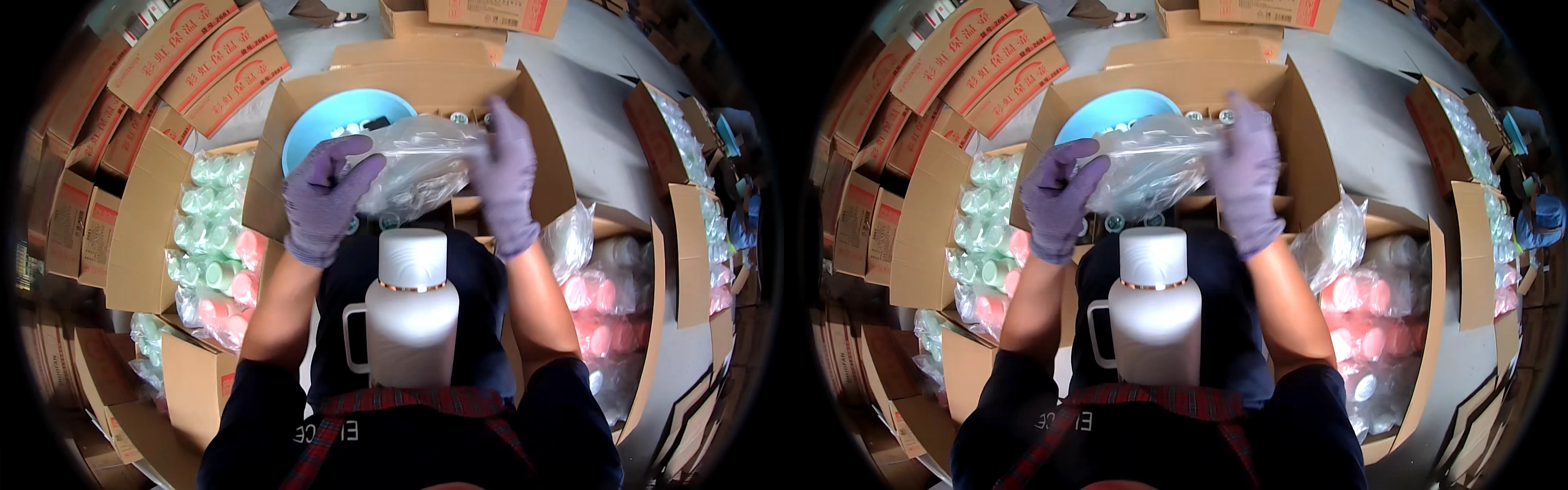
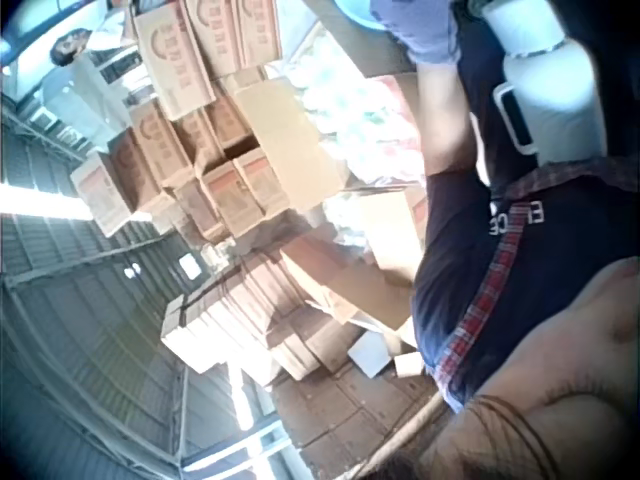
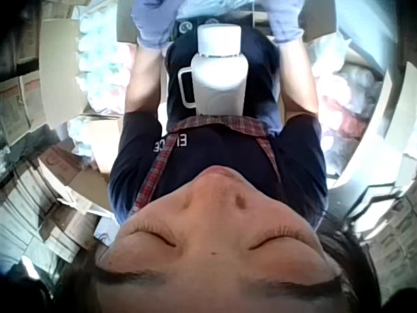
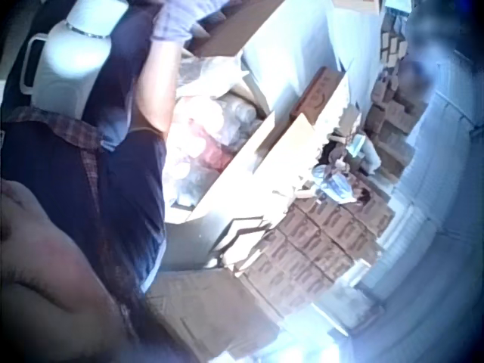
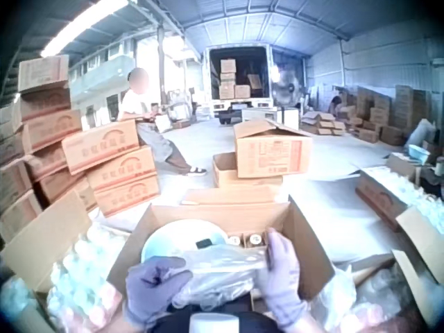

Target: The person assembles thermos bottles by inserting a metal liner into a plastic outer shell, screwing on a lid, and placing a small wooden piece inside. They then wrap the assembled bottle in a plastic bag and place it into a cardboard box. The process is repeated for multiple bottles of different colors.

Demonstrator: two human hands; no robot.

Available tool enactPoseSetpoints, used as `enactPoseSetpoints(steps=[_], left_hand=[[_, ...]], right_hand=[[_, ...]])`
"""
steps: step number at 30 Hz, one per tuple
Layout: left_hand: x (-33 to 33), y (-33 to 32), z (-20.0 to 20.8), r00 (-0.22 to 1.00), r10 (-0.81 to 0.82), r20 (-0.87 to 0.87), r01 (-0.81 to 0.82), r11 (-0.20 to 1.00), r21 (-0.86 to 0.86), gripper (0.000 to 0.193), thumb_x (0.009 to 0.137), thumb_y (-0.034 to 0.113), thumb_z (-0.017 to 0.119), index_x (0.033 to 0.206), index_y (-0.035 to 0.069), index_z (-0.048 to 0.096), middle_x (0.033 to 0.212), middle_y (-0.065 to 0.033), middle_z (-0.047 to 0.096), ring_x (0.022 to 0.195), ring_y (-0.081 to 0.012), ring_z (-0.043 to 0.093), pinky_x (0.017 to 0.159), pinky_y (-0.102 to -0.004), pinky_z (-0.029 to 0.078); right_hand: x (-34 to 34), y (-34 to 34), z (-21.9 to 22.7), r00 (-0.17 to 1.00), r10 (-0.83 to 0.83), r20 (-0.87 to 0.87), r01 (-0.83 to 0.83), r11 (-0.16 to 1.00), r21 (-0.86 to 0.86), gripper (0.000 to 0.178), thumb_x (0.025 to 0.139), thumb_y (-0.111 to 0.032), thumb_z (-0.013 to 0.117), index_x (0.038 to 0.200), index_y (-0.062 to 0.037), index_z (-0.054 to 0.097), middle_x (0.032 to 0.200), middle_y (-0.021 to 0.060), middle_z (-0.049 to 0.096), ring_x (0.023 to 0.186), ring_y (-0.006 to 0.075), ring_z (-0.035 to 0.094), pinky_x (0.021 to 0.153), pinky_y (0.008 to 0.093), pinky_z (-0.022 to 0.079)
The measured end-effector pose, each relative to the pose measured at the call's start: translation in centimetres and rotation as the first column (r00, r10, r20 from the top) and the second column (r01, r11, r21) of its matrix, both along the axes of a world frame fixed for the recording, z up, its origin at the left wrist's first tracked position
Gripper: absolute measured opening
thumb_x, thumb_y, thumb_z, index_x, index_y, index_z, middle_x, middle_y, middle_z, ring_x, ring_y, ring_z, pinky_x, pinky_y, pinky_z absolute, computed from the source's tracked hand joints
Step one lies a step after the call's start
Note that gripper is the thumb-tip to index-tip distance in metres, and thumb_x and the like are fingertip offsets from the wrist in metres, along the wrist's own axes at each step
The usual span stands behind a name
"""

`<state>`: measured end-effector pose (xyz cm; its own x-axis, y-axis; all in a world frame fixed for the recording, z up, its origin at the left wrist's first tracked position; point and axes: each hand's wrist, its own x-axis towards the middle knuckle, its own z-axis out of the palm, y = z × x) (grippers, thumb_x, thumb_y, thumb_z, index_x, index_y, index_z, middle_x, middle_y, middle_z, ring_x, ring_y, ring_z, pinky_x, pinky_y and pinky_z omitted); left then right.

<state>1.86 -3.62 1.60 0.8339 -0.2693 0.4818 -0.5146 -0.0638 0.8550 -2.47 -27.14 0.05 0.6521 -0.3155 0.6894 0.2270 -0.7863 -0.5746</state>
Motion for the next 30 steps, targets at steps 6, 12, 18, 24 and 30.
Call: enactPoseSetpoints(steps=[6, 12, 18, 24, 30], left_hand=[[1.2, 6.9, -5.5, 0.955, -0.127, -0.268, 0.227, 0.895, 0.384, 0.037, 0.079, 0.010, 0.084, 0.112, 0.001, 0.069, 0.088, -0.0016, 0.066, 0.076, -0.0053, 0.056, 0.067, -0.0234, 0.046], [-7.4, 10.1, -8.1, 0.986, -0.067, -0.153, 0.081, 0.993, 0.085, 0.020, 0.094, 0.017, 0.069, 0.099, -0.003, 0.067, 0.098, -0.0114, 0.068, 0.090, -0.0184, 0.062, 0.084, -0.0322, 0.050], [-12.7, 11.6, -7.2, 0.981, -0.190, -0.030, 0.191, 0.948, 0.255, 0.029, 0.094, 0.026, 0.066, 0.086, -0.002, 0.059, 0.103, -0.0170, 0.061, 0.095, -0.0303, 0.060, 0.085, -0.0384, 0.050], [-22.0, 15.7, -9.5, 0.904, -0.420, 0.078, 0.291, 0.739, 0.608, 0.024, 0.079, 0.031, 0.080, 0.090, 0.012, 0.069, 0.104, -0.0106, 0.062, 0.107, -0.0347, 0.059, 0.102, -0.0542, 0.043], [-16.0, 15.4, -4.7, 0.996, -0.066, -0.052, 0.077, 0.965, 0.251, 0.029, 0.088, 0.021, 0.076, 0.110, 0.004, 0.068, 0.105, -0.0135, 0.067, 0.098, -0.0265, 0.067, 0.087, -0.0364, 0.054]], right_hand=[[-2.8, 1.1, -9.1, 0.832, 0.388, 0.396, -0.337, -0.213, 0.917, 0.026, 0.098, -0.004, 0.055, 0.122, 0.0042, 0.060, 0.111, 0.0142, 0.070, 0.100, 0.0198, 0.068, 0.091, 0.0331, 0.056], [-10.3, 3.7, -6.5, 0.754, 0.644, -0.128, -0.461, 0.658, 0.595, 0.048, 0.088, -0.024, 0.072, 0.129, -0.0046, 0.057, 0.086, 0.0068, 0.059, 0.072, 0.0171, 0.054, 0.071, 0.0297, 0.049], [-15.9, 4.7, -6.0, 0.914, 0.385, -0.131, -0.353, 0.911, 0.215, 0.053, 0.083, -0.031, 0.077, 0.123, -0.0024, 0.056, 0.085, 0.0078, 0.056, 0.070, 0.0216, 0.057, 0.067, 0.0330, 0.049], [-27.1, 6.1, -9.5, 0.732, 0.580, -0.358, -0.547, 0.813, 0.199, 0.029, 0.080, -0.016, 0.075, 0.101, -0.0056, 0.059, 0.100, 0.0163, 0.061, 0.088, 0.0341, 0.063, 0.071, 0.0416, 0.052], [-31.5, 3.8, -9.6, 0.429, 0.665, -0.611, -0.706, 0.669, 0.232, 0.019, 0.078, -0.008, 0.068, 0.096, -0.0013, 0.068, 0.112, 0.0218, 0.065, 0.101, 0.0392, 0.064, 0.082, 0.0420, 0.053]])
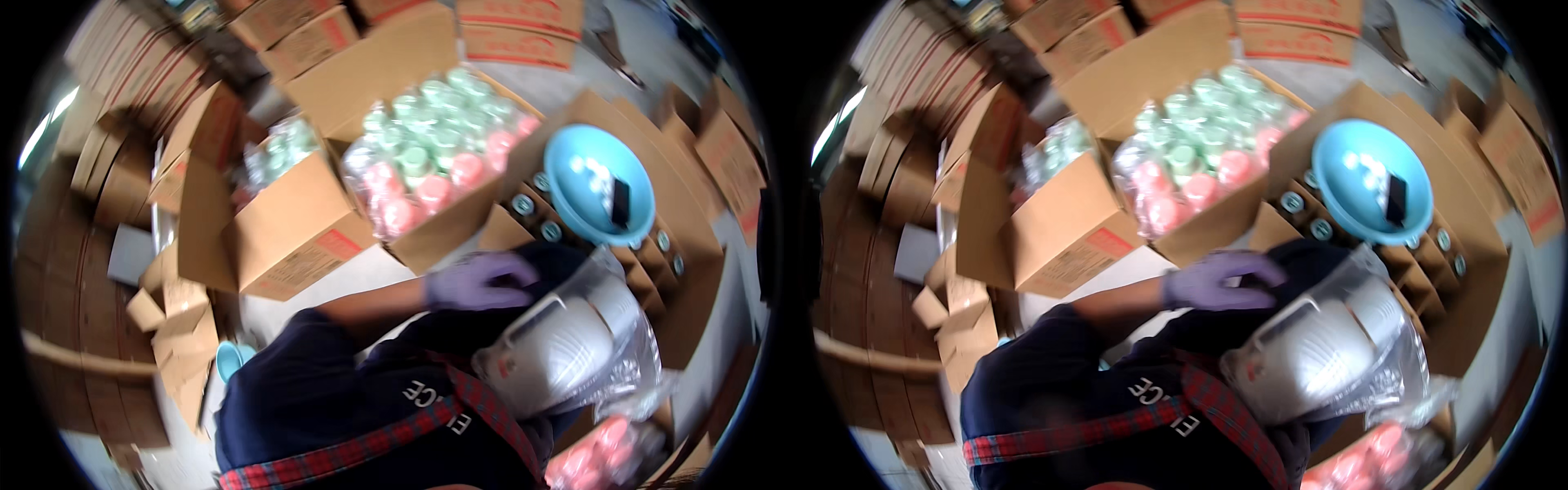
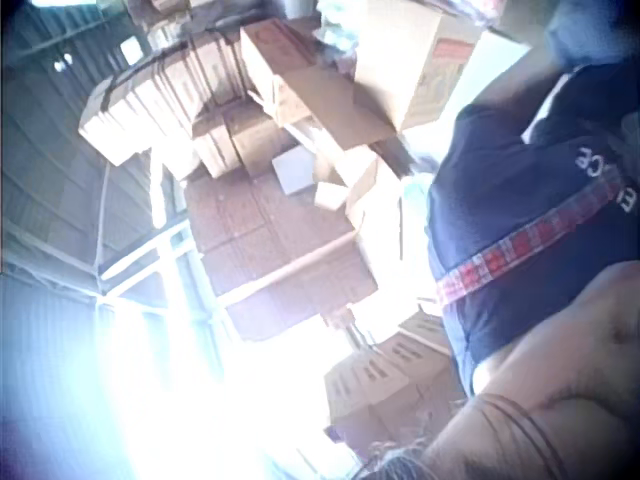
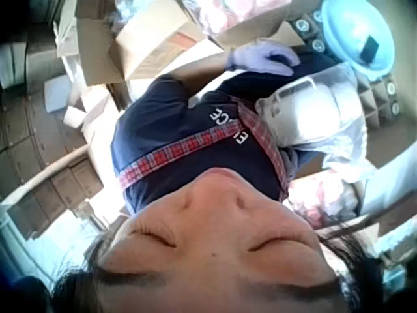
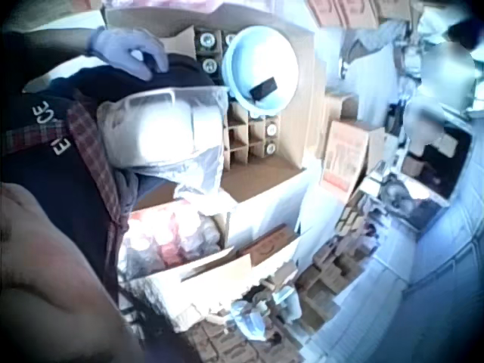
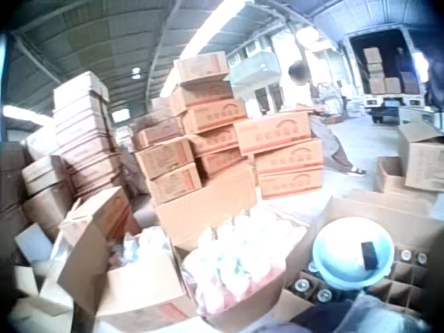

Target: The person assembles thermos bottles by inserting a metal liner into a plastic outer shell, screwing on a lid, and placing a small wooden piece inside. They then wrap the assembled bottle in a plastic bag and place it into a cardboard box. The process is repeated for multiple bottles of different colors.

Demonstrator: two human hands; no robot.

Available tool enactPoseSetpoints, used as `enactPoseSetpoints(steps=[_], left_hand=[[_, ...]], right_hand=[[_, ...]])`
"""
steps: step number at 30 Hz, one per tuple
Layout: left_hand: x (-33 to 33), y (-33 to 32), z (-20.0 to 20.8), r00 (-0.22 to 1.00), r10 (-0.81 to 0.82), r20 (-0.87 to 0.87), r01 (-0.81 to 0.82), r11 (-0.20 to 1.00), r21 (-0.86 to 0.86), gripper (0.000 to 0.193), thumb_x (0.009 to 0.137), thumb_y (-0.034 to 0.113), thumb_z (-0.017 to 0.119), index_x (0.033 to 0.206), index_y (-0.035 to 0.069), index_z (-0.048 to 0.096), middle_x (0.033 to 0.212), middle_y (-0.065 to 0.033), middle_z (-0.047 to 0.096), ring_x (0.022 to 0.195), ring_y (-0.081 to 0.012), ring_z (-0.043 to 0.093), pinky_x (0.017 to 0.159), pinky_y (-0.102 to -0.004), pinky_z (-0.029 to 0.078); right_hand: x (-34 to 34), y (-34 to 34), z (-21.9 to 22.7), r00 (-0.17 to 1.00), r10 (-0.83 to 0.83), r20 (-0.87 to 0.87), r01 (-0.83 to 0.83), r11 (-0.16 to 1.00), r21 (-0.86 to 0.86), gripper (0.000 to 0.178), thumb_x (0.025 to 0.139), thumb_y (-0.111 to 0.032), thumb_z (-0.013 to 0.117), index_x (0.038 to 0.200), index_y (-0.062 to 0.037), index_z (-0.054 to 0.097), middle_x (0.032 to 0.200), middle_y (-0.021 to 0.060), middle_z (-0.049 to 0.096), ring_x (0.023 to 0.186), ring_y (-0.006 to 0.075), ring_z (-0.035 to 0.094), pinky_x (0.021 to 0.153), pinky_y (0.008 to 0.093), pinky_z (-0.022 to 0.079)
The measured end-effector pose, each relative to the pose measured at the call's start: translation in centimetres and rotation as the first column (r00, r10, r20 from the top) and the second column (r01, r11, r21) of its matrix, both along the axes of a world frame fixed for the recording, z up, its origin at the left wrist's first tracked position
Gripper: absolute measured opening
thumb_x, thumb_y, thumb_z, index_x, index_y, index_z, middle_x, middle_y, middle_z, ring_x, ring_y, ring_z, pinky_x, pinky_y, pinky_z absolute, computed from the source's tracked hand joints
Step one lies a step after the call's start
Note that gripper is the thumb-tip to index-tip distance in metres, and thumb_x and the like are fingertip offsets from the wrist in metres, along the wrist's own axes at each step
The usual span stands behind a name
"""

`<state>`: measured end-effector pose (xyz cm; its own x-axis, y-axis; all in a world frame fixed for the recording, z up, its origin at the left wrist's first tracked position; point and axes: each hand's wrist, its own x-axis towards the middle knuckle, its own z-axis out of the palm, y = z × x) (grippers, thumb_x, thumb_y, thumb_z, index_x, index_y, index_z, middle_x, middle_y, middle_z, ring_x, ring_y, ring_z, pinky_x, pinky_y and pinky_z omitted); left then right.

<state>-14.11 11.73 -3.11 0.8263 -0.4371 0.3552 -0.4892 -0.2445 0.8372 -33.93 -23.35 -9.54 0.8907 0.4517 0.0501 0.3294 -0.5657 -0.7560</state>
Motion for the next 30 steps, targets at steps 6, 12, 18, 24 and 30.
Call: enactPoseSetpoints(steps=[6, 12, 18, 24, 30], left_hand=[[1.3, -3.6, -4.3, 0.842, -0.267, -0.470, 0.326, 0.944, 0.049, 0.046, 0.088, 0.041, 0.070, 0.108, 0.000, 0.065, 0.093, -0.0123, 0.069, 0.084, -0.0229, 0.065, 0.076, -0.0385, 0.050], [-7.7, 10.7, -3.7, 0.554, -0.023, -0.832, -0.023, 0.999, -0.043, 0.031, 0.089, 0.018, 0.071, 0.114, 0.000, 0.069, 0.102, -0.0082, 0.073, 0.093, -0.0156, 0.067, 0.083, -0.0339, 0.055], [-1.9, 27.8, -6.9, 0.543, 0.490, -0.682, -0.839, 0.310, -0.446, 0.026, 0.092, 0.007, 0.061, 0.117, -0.003, 0.060, 0.105, -0.0142, 0.071, 0.088, -0.0260, 0.072, 0.082, -0.0418, 0.063], [11.5, 44.1, -11.9, -0.163, 0.979, -0.126, -0.951, -0.122, 0.283, 0.040, 0.082, 0.040, 0.079, 0.092, 0.001, 0.075, 0.086, -0.0119, 0.074, 0.076, -0.0277, 0.071, 0.075, -0.0371, 0.055], [16.8, 49.9, -22.6, -0.067, 0.960, 0.273, -0.638, -0.252, 0.727, 0.075, 0.076, 0.051, 0.076, 0.134, 0.006, 0.061, 0.137, -0.0230, 0.058, 0.124, -0.0365, 0.057, 0.106, -0.0432, 0.044]], right_hand=[[4.0, 2.1, 3.7, 0.999, -0.010, -0.031, 0.009, 0.999, -0.046, 0.023, 0.084, -0.008, 0.066, 0.106, -0.0003, 0.067, 0.115, 0.0217, 0.065, 0.105, 0.0382, 0.063, 0.088, 0.0420, 0.052], [5.0, 2.1, 5.4, 0.980, -0.181, -0.085, 0.177, 0.983, -0.057, 0.027, 0.090, -0.009, 0.064, 0.115, 0.0007, 0.066, 0.118, 0.0217, 0.065, 0.109, 0.0373, 0.063, 0.094, 0.0420, 0.051], [8.6, 5.2, 6.7, 0.983, -0.144, -0.112, 0.134, 0.987, -0.088, 0.031, 0.095, -0.010, 0.063, 0.124, 0.0022, 0.064, 0.122, 0.0216, 0.065, 0.113, 0.0356, 0.063, 0.099, 0.0411, 0.050], [14.2, 7.6, 5.3, 0.984, 0.001, -0.178, -0.019, 0.995, -0.102, 0.036, 0.096, -0.012, 0.065, 0.128, 0.0031, 0.061, 0.131, 0.0223, 0.060, 0.117, 0.0340, 0.062, 0.102, 0.0393, 0.049], [16.9, 9.5, 4.3, 0.968, -0.051, -0.244, 0.009, 0.985, -0.172, 0.038, 0.094, -0.012, 0.066, 0.129, 0.0022, 0.060, 0.124, 0.0226, 0.064, 0.114, 0.0363, 0.063, 0.100, 0.0411, 0.049]])
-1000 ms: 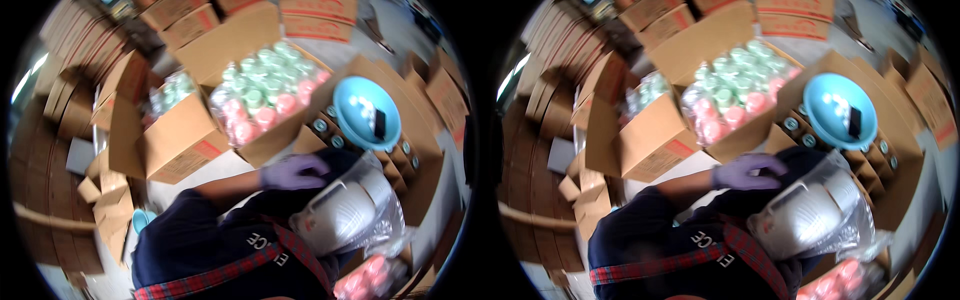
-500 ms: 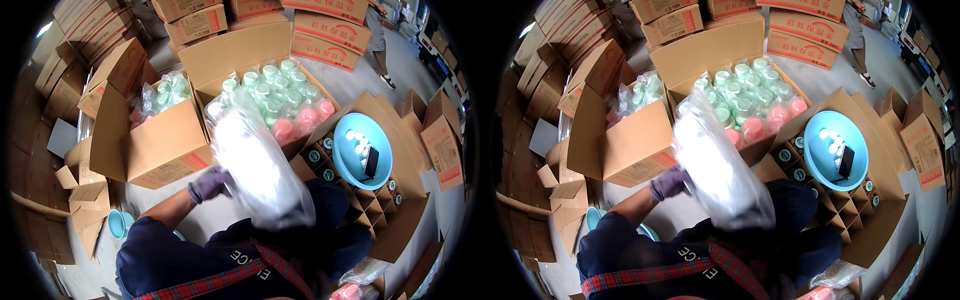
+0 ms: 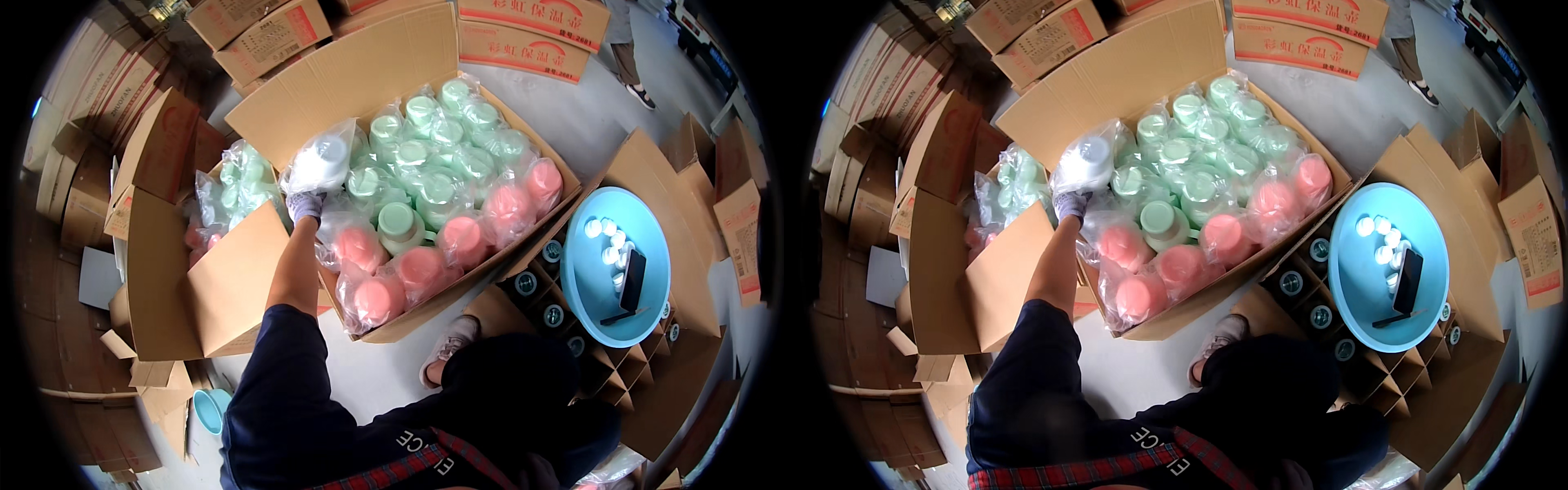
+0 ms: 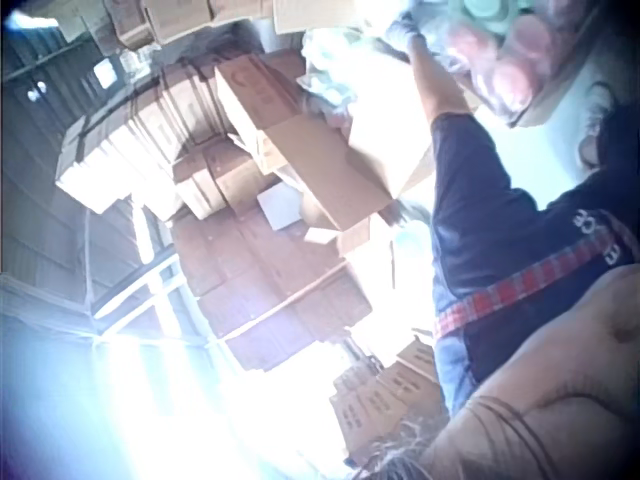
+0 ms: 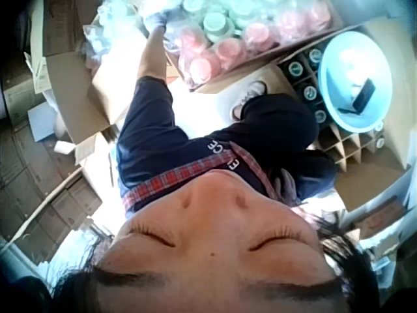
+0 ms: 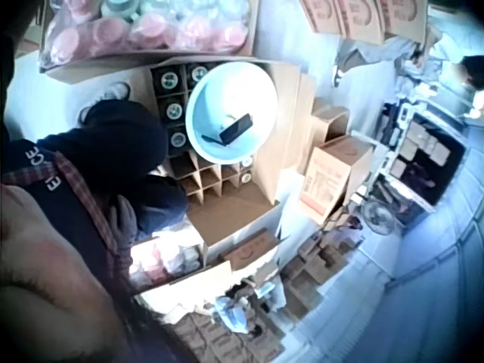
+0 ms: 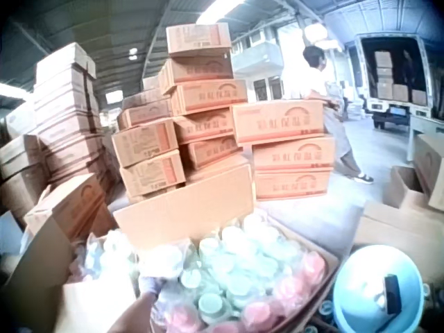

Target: The person assembles thermos bottles by inserting a metal liner into a plastic outer shell, screwing on a lid, and placing a small wooden piece inside. They then wrap the assembled bottle in a plastic bag and place it into a cardboard box. The process is repeated for multiple bottles of different colors.

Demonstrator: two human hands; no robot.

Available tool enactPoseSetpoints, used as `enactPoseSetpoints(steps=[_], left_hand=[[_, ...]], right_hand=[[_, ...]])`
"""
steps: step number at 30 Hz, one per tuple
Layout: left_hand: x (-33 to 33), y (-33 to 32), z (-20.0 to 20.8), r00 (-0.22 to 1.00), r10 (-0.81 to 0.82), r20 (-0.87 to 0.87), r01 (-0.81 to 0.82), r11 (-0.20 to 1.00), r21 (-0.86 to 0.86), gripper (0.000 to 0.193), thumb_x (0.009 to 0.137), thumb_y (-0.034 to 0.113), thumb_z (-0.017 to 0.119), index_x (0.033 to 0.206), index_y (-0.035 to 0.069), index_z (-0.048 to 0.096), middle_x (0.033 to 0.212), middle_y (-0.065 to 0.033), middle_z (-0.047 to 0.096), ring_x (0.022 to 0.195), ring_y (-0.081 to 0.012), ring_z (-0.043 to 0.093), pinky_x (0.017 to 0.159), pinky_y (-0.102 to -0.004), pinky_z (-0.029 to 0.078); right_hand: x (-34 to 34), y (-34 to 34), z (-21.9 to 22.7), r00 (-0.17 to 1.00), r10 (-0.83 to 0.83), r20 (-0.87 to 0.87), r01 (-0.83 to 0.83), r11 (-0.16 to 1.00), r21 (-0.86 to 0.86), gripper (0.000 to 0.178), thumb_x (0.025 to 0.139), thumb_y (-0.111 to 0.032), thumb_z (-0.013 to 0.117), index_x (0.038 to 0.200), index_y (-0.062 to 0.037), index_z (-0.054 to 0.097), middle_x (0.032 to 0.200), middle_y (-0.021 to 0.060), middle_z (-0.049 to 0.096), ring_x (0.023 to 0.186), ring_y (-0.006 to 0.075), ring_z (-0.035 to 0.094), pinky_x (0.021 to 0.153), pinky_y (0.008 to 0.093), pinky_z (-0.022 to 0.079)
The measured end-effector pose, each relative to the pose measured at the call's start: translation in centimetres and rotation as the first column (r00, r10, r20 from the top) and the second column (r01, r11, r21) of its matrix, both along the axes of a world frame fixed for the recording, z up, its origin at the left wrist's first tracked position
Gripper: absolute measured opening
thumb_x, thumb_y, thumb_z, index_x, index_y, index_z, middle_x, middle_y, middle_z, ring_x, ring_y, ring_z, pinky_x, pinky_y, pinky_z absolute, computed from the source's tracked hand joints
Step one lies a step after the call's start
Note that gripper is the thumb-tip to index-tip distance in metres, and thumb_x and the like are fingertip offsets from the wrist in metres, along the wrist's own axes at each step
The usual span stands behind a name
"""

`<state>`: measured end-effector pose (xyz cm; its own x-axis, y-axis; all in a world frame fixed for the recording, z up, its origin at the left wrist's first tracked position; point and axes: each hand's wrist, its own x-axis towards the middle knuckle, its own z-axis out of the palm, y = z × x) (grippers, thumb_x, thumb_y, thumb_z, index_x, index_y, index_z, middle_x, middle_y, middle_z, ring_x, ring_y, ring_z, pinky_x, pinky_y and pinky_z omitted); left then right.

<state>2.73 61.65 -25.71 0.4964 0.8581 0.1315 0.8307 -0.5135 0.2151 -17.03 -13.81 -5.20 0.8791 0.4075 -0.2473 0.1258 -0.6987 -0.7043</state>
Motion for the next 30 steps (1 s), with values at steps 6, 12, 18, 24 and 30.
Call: enactPoseSetpoints(steps=[6, 12, 18, 24, 30], left_hand=[[6.3, 6.1, -8.5, 0.980, -0.023, -0.196, -0.100, 0.799, -0.593, 0.069, 0.083, 0.042, 0.069, 0.141, 0.008, 0.054, 0.145, -0.0178, 0.053, 0.131, -0.0285, 0.051, 0.108, -0.0385, 0.044], [0.1, 23.1, -16.4, 0.913, -0.191, -0.360, 0.162, 0.981, -0.109, 0.064, 0.097, 0.049, 0.038, 0.147, 0.009, 0.046, 0.154, -0.0123, 0.042, 0.138, -0.0271, 0.043, 0.116, -0.0355, 0.032], [7.0, 7.9, -7.9, 0.833, -0.306, -0.461, 0.029, 0.857, -0.515, 0.064, 0.087, 0.049, 0.054, 0.133, 0.004, 0.060, 0.135, -0.0171, 0.060, 0.124, -0.0293, 0.057, 0.109, -0.0336, 0.041], [1.6, -3.8, 8.7, 0.936, -0.266, -0.231, 0.334, 0.878, 0.344, 0.067, 0.088, 0.047, 0.059, 0.145, 0.013, 0.049, 0.146, -0.0226, 0.047, 0.132, -0.0412, 0.047, 0.110, -0.0515, 0.037], [4.6, -0.1, 4.3, 0.698, -0.317, -0.642, 0.252, 0.948, -0.194, 0.069, 0.089, 0.064, 0.052, 0.144, 0.023, 0.055, 0.160, -0.0197, 0.031, 0.149, -0.0411, 0.022, 0.121, -0.0542, 0.016]], right_hand=[[1.7, 3.4, 1.0, 0.994, -0.109, -0.021, 0.105, 0.985, -0.140, 0.032, 0.092, -0.012, 0.068, 0.121, 0.0021, 0.064, 0.118, 0.0232, 0.066, 0.111, 0.0409, 0.063, 0.098, 0.0423, 0.050], [8.8, 3.1, -2.6, 0.984, 0.070, -0.167, -0.073, 0.997, -0.015, 0.010, 0.090, -0.008, 0.066, 0.097, -0.0012, 0.065, 0.094, 0.0187, 0.062, 0.088, 0.0364, 0.062, 0.078, 0.0421, 0.050], [8.5, 5.3, 0.4, 0.964, -0.068, -0.255, 0.047, 0.995, -0.088, 0.005, 0.089, -0.003, 0.065, 0.093, -0.0007, 0.063, 0.086, 0.0194, 0.056, 0.080, 0.0372, 0.057, 0.072, 0.0423, 0.047], [7.7, 3.8, -2.1, 0.996, -0.031, -0.083, 0.030, 0.999, -0.013, 0.008, 0.088, -0.003, 0.067, 0.094, 0.0011, 0.063, 0.088, 0.0208, 0.059, 0.082, 0.0390, 0.059, 0.074, 0.0442, 0.048], [6.8, 2.2, -2.3, 0.987, -0.020, -0.160, 0.014, 0.999, -0.035, 0.015, 0.088, -0.006, 0.069, 0.100, 0.0015, 0.065, 0.099, 0.0221, 0.064, 0.093, 0.0409, 0.062, 0.082, 0.0454, 0.051]])
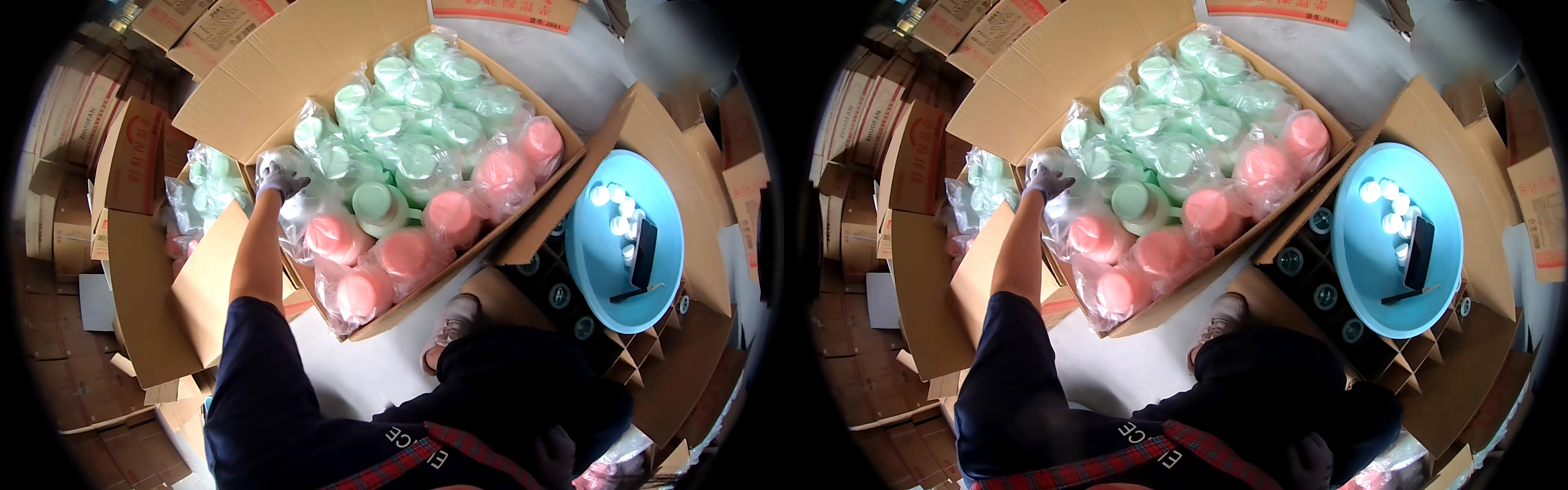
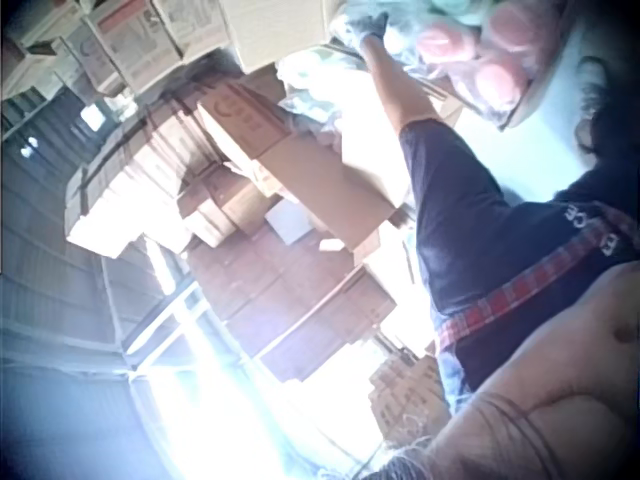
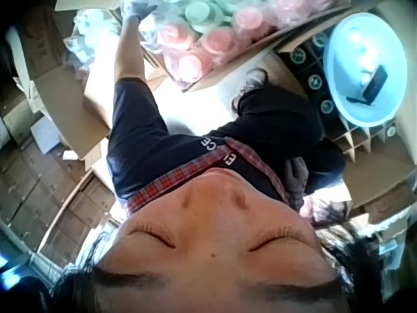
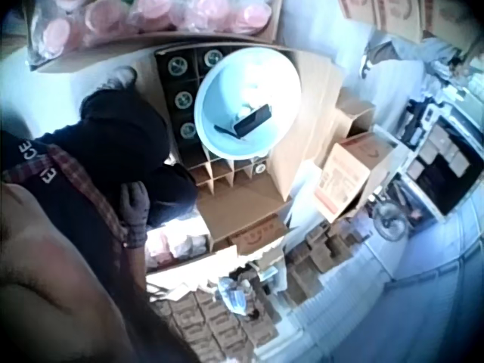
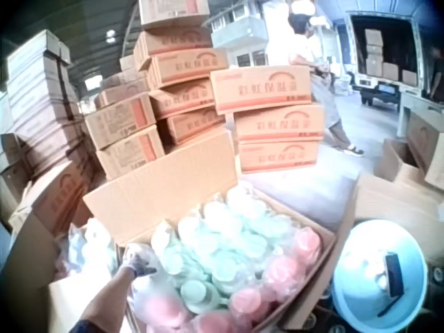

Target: The person assembles thermos bottles by inserting a metal liner into a plastic outer shell, screwing on a lid, and placing a small wooden piece inside. They then wrap the assembled bottle in a plastic bag and place it into a cardboard box. The process is repeated for multiple bottles of different colors.

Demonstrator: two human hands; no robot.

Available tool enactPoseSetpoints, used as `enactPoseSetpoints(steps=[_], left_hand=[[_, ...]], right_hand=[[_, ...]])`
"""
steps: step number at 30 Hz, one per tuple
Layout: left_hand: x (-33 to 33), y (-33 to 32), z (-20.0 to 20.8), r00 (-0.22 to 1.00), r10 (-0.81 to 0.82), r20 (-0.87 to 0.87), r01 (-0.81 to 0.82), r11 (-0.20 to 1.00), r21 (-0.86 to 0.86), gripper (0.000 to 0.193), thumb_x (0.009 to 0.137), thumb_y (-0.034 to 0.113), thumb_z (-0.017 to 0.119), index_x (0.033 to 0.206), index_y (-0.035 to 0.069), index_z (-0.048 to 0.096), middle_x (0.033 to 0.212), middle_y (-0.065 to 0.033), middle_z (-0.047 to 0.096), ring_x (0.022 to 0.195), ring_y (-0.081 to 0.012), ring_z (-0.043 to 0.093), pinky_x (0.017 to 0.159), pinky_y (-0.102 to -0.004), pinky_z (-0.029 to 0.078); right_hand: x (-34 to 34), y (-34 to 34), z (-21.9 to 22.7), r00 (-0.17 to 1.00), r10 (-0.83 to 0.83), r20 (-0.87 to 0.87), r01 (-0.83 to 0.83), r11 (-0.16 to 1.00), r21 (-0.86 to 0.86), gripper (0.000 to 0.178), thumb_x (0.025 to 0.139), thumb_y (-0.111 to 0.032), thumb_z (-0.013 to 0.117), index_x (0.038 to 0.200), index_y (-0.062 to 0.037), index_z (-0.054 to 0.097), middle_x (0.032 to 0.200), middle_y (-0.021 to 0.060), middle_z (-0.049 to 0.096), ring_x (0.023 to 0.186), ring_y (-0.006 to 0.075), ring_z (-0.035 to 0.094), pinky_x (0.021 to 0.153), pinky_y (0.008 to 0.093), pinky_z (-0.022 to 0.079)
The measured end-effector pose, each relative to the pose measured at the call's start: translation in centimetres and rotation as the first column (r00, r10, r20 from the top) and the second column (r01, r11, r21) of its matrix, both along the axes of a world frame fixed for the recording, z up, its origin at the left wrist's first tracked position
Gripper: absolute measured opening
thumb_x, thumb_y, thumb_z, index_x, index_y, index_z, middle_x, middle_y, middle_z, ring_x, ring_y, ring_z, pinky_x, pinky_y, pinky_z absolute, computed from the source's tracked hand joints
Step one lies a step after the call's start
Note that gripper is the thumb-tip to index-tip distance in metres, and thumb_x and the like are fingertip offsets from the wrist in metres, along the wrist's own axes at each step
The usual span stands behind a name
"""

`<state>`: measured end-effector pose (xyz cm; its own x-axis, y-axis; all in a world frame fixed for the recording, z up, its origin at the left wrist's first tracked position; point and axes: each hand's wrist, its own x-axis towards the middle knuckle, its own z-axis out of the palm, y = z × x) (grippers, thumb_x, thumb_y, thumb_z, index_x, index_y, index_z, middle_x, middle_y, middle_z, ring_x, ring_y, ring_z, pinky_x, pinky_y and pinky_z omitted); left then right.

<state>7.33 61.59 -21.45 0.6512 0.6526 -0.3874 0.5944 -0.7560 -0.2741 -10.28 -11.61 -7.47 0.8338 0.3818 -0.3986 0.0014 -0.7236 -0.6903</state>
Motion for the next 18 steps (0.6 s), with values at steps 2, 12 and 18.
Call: enactPoseSetpoints(steps=[2, 12, 18], left_hand=[[2.8, -5.5, 2.6, 0.987, -0.136, 0.081, 0.122, 0.979, 0.162, 0.063, 0.087, 0.058, 0.057, 0.137, 0.019, 0.061, 0.155, -0.0197, 0.039, 0.144, -0.0412, 0.031, 0.118, -0.0529, 0.024], [6.7, -25.6, -11.1, 0.880, -0.390, 0.272, 0.413, 0.910, -0.032, 0.054, 0.083, 0.021, 0.064, 0.135, 0.008, 0.057, 0.134, -0.0180, 0.057, 0.130, -0.0374, 0.048, 0.114, -0.0439, 0.034], [5.8, -23.2, -2.8, 0.672, -0.736, -0.076, 0.740, 0.666, 0.093, 0.033, 0.086, 0.033, 0.061, 0.112, 0.017, 0.076, 0.144, -0.0128, 0.052, 0.141, -0.0321, 0.038, 0.122, -0.0564, 0.012]], right_hand=[[-1.4, 0.0, 0.3, 0.999, -0.013, 0.033, 0.014, 0.999, -0.036, 0.017, 0.089, -0.008, 0.068, 0.103, 0.0012, 0.066, 0.101, 0.0222, 0.065, 0.095, 0.0404, 0.063, 0.084, 0.0451, 0.051], [-3.2, -0.7, 0.4, 0.988, -0.111, 0.107, 0.104, 0.992, 0.075, 0.014, 0.080, -0.010, 0.068, 0.087, 0.0005, 0.064, 0.085, 0.0200, 0.062, 0.082, 0.0388, 0.063, 0.071, 0.0428, 0.051], [-5.2, -2.3, 0.1, 0.969, -0.050, 0.241, 0.005, 0.983, 0.184, 0.019, 0.084, -0.015, 0.068, 0.098, -0.0015, 0.068, 0.096, 0.0167, 0.067, 0.091, 0.0361, 0.067, 0.079, 0.0420, 0.055]])
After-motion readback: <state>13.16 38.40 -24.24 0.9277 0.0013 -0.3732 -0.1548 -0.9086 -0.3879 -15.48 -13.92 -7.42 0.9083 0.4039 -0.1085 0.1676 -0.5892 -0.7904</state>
